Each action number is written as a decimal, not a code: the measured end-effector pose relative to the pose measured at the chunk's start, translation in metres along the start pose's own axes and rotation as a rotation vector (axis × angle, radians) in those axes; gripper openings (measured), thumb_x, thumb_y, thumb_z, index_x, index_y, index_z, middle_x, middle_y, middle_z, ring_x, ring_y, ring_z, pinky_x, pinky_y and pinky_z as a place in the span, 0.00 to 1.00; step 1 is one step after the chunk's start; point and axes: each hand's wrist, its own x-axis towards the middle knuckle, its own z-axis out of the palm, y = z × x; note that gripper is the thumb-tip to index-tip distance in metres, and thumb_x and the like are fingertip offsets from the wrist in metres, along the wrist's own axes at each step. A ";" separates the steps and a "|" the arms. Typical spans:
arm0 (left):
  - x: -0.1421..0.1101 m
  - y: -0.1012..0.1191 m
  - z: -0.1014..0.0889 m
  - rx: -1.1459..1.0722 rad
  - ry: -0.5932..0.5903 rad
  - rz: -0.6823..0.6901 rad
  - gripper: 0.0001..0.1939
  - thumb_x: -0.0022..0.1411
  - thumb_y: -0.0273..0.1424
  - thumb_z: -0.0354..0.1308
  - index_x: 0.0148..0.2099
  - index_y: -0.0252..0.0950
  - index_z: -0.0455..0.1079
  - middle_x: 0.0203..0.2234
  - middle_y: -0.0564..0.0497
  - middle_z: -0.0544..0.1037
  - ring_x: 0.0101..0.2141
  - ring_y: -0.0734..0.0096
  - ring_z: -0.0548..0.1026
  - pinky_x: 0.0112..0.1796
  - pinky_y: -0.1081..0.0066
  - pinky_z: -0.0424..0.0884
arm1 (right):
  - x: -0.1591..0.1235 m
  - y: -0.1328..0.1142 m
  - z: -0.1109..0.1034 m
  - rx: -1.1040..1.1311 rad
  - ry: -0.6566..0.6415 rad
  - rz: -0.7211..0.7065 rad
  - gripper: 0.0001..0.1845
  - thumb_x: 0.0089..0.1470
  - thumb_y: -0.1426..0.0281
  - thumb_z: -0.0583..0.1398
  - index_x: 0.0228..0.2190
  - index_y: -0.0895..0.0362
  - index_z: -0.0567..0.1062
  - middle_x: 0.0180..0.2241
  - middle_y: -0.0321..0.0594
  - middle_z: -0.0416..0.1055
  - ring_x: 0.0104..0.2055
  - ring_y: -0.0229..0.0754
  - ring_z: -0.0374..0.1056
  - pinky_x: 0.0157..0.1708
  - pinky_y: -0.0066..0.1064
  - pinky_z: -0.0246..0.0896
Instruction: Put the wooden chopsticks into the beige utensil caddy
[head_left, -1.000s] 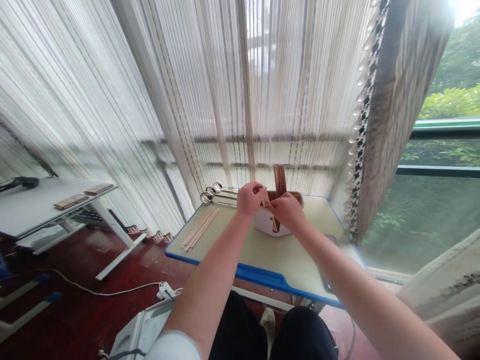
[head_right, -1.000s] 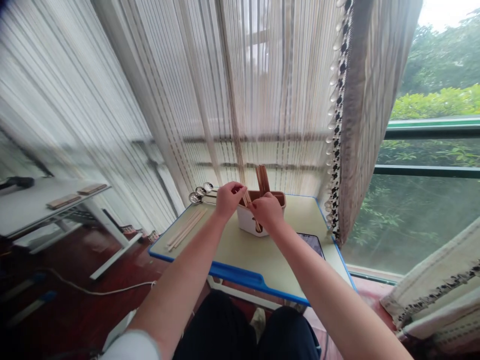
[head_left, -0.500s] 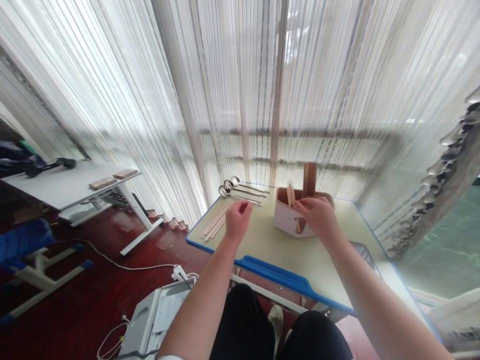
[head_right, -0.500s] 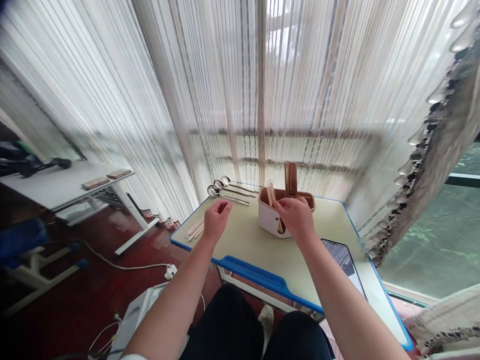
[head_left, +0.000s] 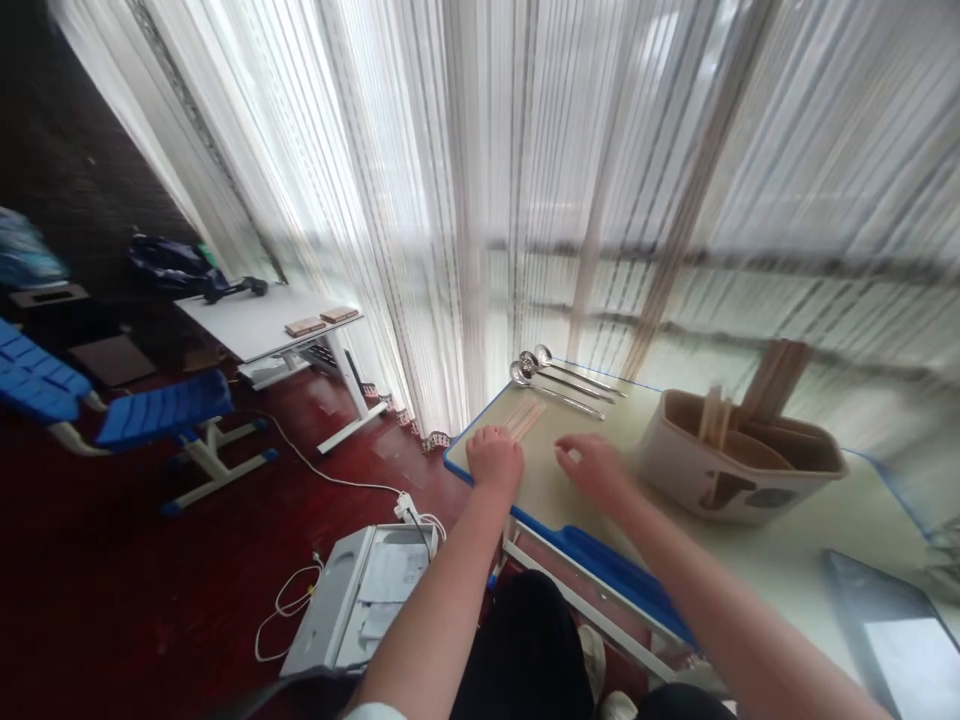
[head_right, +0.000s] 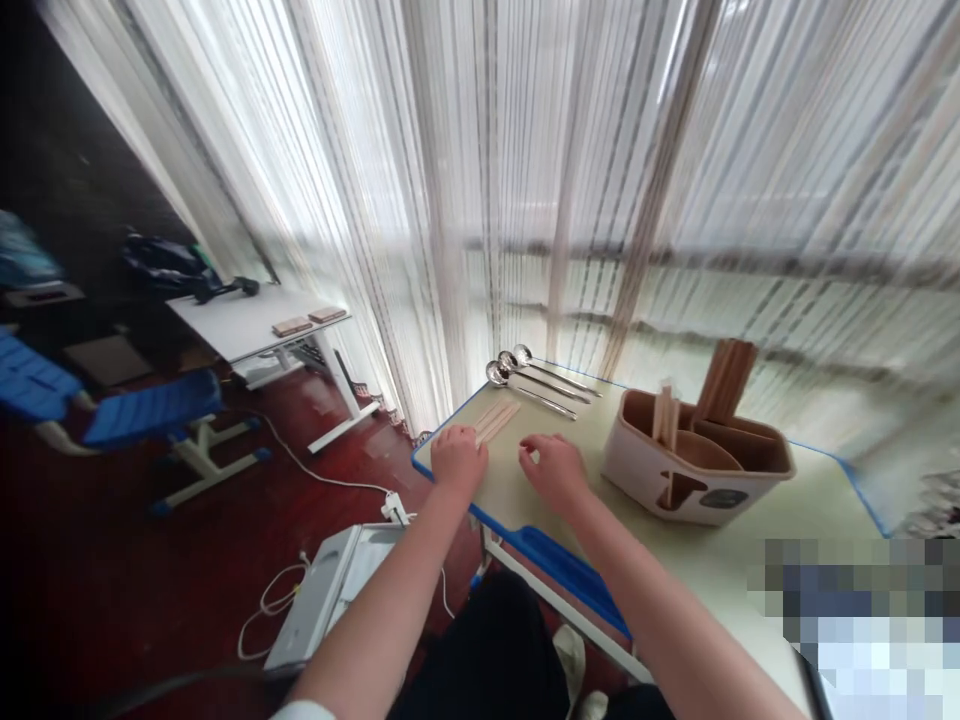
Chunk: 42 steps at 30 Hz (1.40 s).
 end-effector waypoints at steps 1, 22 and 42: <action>0.000 -0.003 0.002 -0.009 -0.011 0.002 0.11 0.57 0.34 0.50 0.39 0.35 0.68 0.37 0.44 0.70 0.41 0.60 0.65 0.42 0.61 0.59 | 0.010 -0.001 0.013 -0.005 -0.047 0.002 0.13 0.51 0.68 0.53 0.35 0.53 0.75 0.34 0.39 0.73 0.39 0.41 0.65 0.42 0.32 0.55; -0.007 -0.007 0.011 -0.116 0.030 0.124 0.10 0.60 0.28 0.48 0.35 0.39 0.72 0.43 0.48 0.70 0.44 0.62 0.64 0.44 0.61 0.60 | 0.032 -0.001 0.055 -0.117 -0.043 0.060 0.17 0.52 0.72 0.51 0.43 0.52 0.71 0.47 0.39 0.67 0.48 0.44 0.59 0.48 0.34 0.49; -0.010 -0.005 0.008 -0.135 0.101 0.196 0.10 0.61 0.28 0.47 0.36 0.38 0.70 0.36 0.48 0.74 0.41 0.66 0.67 0.43 0.64 0.61 | 0.026 0.002 0.042 -0.146 0.062 -0.010 0.15 0.53 0.68 0.53 0.44 0.51 0.70 0.47 0.41 0.67 0.50 0.46 0.57 0.48 0.35 0.47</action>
